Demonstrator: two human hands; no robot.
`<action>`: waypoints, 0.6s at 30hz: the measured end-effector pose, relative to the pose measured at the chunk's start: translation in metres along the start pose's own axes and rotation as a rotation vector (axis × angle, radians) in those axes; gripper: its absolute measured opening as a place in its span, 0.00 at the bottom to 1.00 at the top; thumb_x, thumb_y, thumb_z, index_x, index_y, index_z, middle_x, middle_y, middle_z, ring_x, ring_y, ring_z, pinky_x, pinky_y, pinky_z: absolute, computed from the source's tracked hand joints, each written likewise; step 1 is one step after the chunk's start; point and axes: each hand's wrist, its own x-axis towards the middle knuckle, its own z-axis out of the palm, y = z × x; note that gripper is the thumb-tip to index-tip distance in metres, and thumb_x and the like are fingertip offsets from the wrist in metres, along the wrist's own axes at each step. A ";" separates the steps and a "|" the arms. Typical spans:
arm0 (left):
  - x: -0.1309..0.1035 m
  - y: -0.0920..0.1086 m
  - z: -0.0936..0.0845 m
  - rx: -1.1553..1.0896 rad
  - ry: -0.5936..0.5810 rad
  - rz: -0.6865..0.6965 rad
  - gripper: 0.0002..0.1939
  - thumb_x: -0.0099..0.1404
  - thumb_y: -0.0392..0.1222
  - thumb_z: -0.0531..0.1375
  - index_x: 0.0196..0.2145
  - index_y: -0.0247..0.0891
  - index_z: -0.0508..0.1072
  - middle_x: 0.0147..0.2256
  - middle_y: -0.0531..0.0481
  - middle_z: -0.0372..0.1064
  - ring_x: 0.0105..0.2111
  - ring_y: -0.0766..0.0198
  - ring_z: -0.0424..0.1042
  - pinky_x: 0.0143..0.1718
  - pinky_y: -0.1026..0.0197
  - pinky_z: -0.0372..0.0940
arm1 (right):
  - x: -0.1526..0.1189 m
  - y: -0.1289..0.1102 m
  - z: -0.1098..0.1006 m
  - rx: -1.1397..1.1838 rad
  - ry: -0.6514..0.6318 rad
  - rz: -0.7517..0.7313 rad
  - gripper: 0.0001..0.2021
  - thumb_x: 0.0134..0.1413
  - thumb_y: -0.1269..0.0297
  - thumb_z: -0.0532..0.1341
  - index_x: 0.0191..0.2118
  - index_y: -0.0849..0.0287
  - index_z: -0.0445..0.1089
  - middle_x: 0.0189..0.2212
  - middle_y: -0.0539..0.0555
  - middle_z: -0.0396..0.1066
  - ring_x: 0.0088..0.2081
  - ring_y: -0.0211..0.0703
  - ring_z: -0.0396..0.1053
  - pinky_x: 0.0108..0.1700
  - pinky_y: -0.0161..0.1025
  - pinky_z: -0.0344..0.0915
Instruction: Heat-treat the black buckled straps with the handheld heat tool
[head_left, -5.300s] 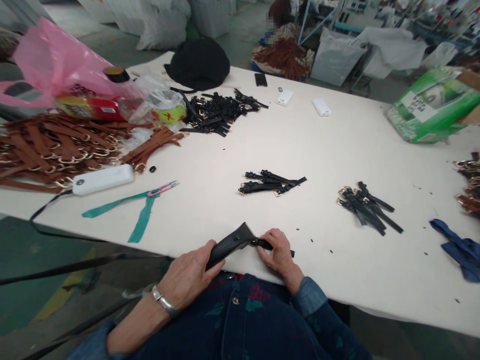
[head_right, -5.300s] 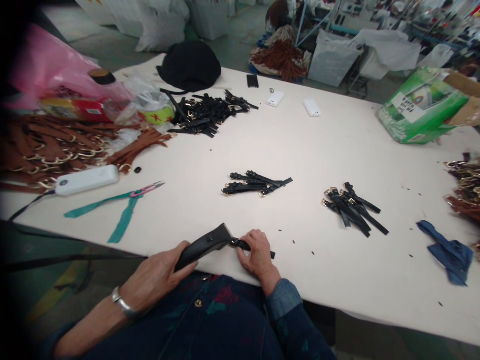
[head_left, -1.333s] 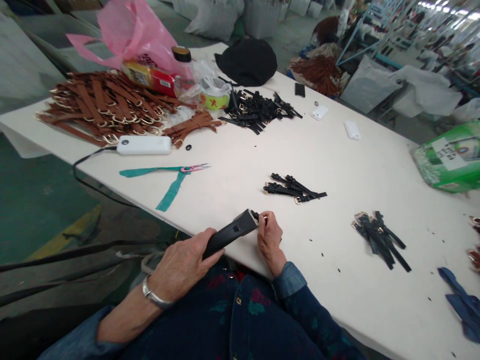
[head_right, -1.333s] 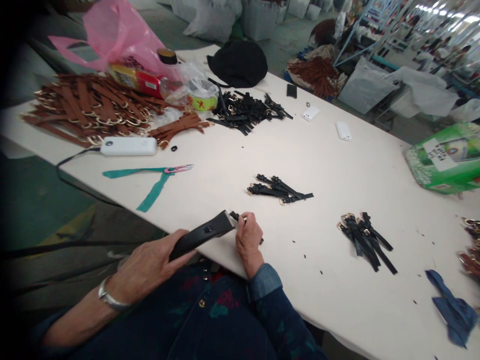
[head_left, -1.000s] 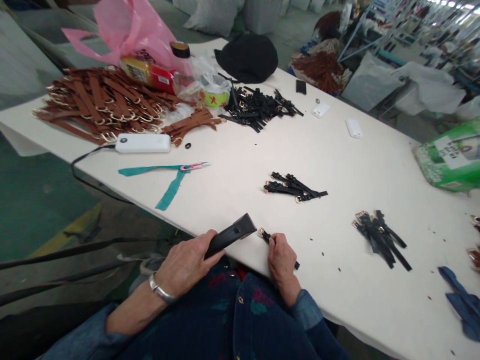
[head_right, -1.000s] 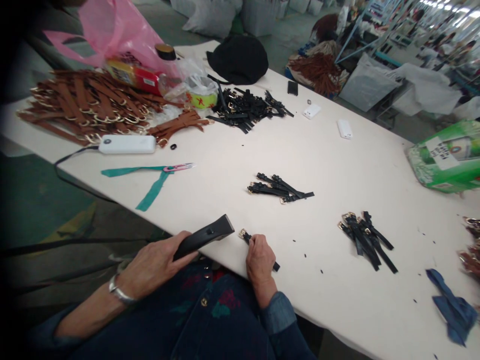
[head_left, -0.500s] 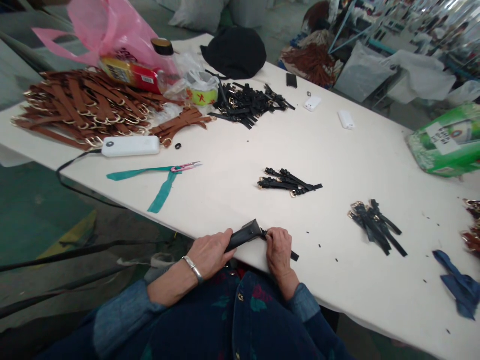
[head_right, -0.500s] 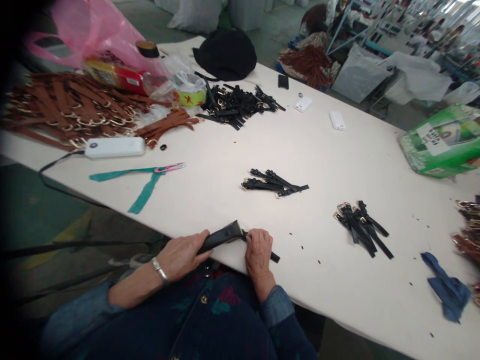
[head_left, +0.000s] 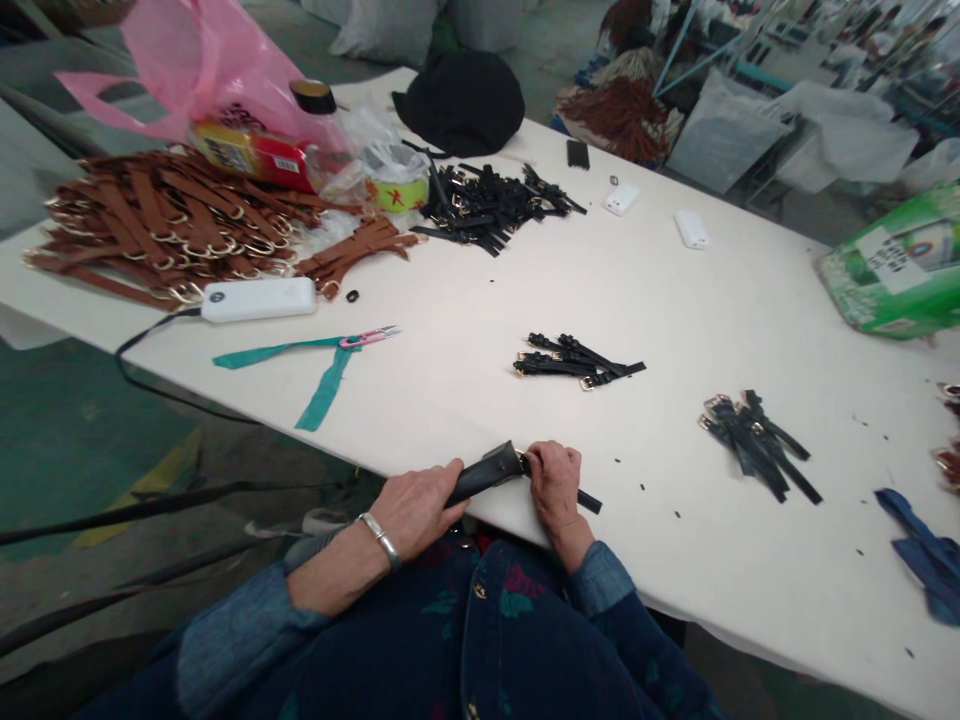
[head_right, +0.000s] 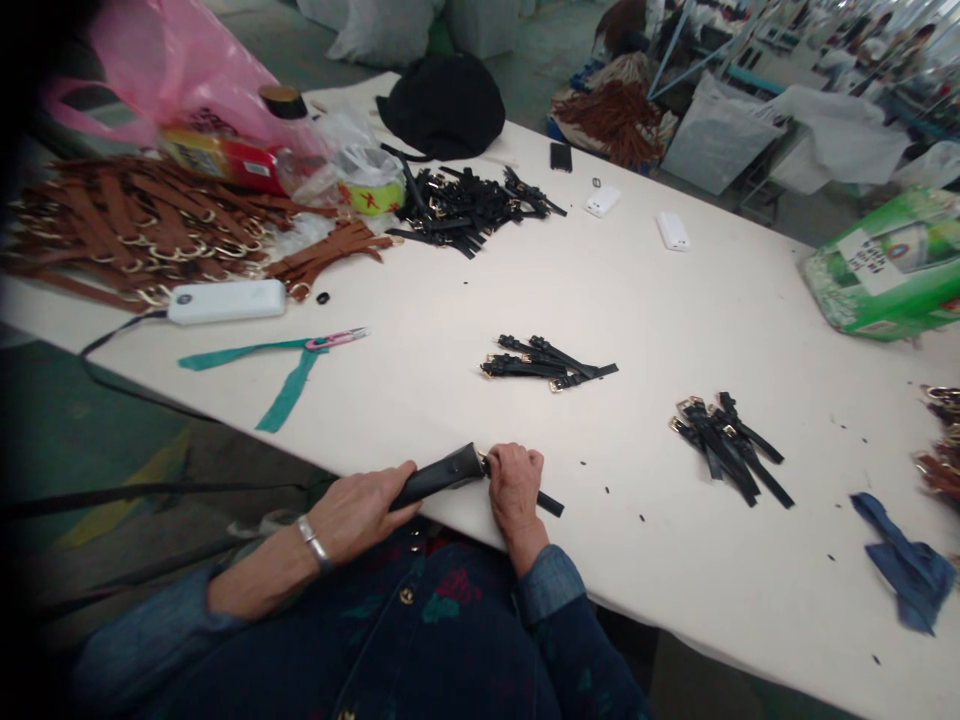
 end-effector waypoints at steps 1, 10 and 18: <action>0.000 0.000 -0.002 0.006 -0.001 0.012 0.14 0.60 0.50 0.46 0.40 0.42 0.59 0.33 0.47 0.69 0.33 0.57 0.69 0.31 0.58 0.60 | 0.001 0.001 0.001 0.000 0.002 -0.009 0.08 0.56 0.67 0.49 0.31 0.58 0.64 0.27 0.50 0.64 0.34 0.38 0.58 0.42 0.38 0.45; 0.016 0.007 -0.026 0.082 -0.039 0.030 0.15 0.58 0.51 0.48 0.40 0.43 0.61 0.34 0.46 0.69 0.34 0.57 0.69 0.33 0.57 0.61 | 0.001 0.004 0.006 -0.005 0.029 0.015 0.09 0.56 0.67 0.49 0.30 0.59 0.63 0.26 0.50 0.63 0.33 0.39 0.59 0.43 0.39 0.46; 0.030 0.003 -0.035 0.148 -0.112 0.042 0.18 0.56 0.52 0.50 0.42 0.42 0.62 0.35 0.44 0.70 0.35 0.55 0.69 0.33 0.57 0.61 | 0.010 -0.002 -0.007 0.268 -0.001 0.150 0.07 0.52 0.66 0.52 0.27 0.58 0.65 0.24 0.48 0.66 0.29 0.37 0.61 0.41 0.38 0.51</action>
